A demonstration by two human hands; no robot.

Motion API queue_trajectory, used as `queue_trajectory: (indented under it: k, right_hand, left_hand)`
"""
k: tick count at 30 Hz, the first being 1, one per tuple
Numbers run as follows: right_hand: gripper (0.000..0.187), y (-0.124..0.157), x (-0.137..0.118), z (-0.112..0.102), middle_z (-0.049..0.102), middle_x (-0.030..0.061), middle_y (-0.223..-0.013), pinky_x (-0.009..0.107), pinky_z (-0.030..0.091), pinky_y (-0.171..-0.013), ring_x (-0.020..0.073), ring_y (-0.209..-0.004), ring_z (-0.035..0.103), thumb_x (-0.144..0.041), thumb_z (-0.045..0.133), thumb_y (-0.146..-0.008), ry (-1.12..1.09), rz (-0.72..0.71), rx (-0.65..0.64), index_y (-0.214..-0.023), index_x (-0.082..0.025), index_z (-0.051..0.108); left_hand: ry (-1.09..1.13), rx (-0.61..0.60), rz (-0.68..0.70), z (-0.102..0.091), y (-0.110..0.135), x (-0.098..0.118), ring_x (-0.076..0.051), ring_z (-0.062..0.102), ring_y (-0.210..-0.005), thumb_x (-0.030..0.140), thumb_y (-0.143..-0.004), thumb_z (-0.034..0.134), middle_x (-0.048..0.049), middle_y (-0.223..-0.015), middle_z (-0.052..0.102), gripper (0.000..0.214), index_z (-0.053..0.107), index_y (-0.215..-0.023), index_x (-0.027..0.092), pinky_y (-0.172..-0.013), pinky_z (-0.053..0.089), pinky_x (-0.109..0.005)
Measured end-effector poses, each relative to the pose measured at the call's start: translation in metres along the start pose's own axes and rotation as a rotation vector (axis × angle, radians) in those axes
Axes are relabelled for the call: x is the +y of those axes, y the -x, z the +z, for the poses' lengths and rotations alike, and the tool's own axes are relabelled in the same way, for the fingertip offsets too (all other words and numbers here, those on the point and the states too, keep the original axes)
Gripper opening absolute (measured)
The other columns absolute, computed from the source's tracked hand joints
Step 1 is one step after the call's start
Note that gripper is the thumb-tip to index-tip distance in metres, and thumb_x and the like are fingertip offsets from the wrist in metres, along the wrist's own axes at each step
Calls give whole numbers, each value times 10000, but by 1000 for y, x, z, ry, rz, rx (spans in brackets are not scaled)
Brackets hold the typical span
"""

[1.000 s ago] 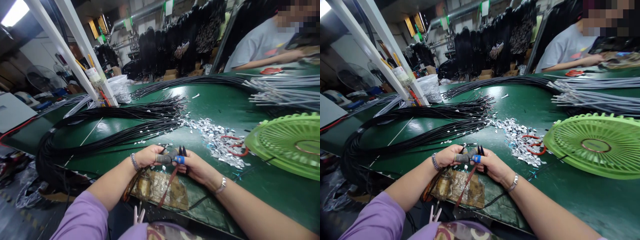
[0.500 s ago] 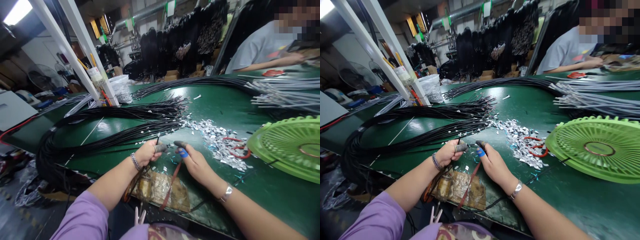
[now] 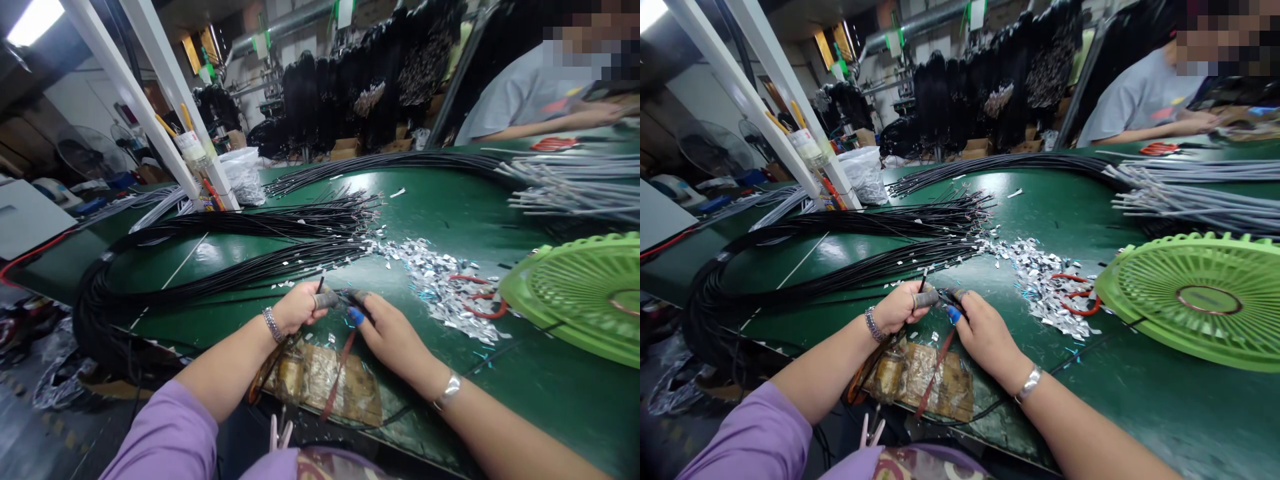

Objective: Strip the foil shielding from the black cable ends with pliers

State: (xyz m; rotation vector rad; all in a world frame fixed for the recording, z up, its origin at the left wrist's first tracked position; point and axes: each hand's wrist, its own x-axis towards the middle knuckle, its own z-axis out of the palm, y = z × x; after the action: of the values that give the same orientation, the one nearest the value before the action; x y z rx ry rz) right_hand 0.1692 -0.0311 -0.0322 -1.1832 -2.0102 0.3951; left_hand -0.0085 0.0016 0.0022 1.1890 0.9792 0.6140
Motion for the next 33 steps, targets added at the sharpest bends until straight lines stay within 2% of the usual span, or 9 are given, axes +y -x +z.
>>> queue_trajectory:
  k: [12, 20, 24, 27, 33]
  right_hand:
    - [122, -1, -6, 8, 625, 73, -769, 335, 492, -653, 219, -699, 594, -230, 412, -876, -28, 98, -35, -806, -214, 511]
    - [126, 1, -10, 9, 600, 48, -712, 316, 473, -618, 208, -661, 576, -221, 437, -852, -11, 114, -26, -731, -232, 470]
    - [135, 0, -10, 10, 592, 41, -695, 317, 466, -612, 204, -646, 566, -222, 432, -856, -31, 127, -21, -726, -233, 470]
    - [133, -1, -9, 11, 594, 44, -697, 323, 470, -616, 206, -649, 568, -225, 427, -857, -46, 135, -34, -731, -234, 468]
    - [121, -2, -9, 6, 604, 53, -723, 322, 472, -610, 209, -665, 575, -238, 431, -857, -53, 92, -40, -743, -229, 469]
  left_hand:
    - [-121, 43, -16, 5, -1, -1, -21, 246, -319, 602, -656, 664, 103, -409, 380, 474, 476, -694, 168, -323, 155, -164]
    - [-49, 89, -19, 4, -4, -1, -24, 209, -307, 579, -671, 659, 112, -389, 354, 450, 450, -693, 182, -311, 139, -163]
    - [-146, 124, 48, 7, -3, -3, -25, 244, -314, 576, -692, 653, 101, -406, 383, 447, 454, -687, 176, -315, 163, -162]
    - [-217, 145, 43, 10, -1, -3, -26, 269, -323, 534, -725, 653, 94, -416, 397, 411, 465, -689, 170, -325, 188, -165]
    - [-156, 50, 5, 5, 0, -1, -25, 235, -314, 598, -667, 669, 106, -404, 370, 470, 469, -695, 174, -315, 150, -167]
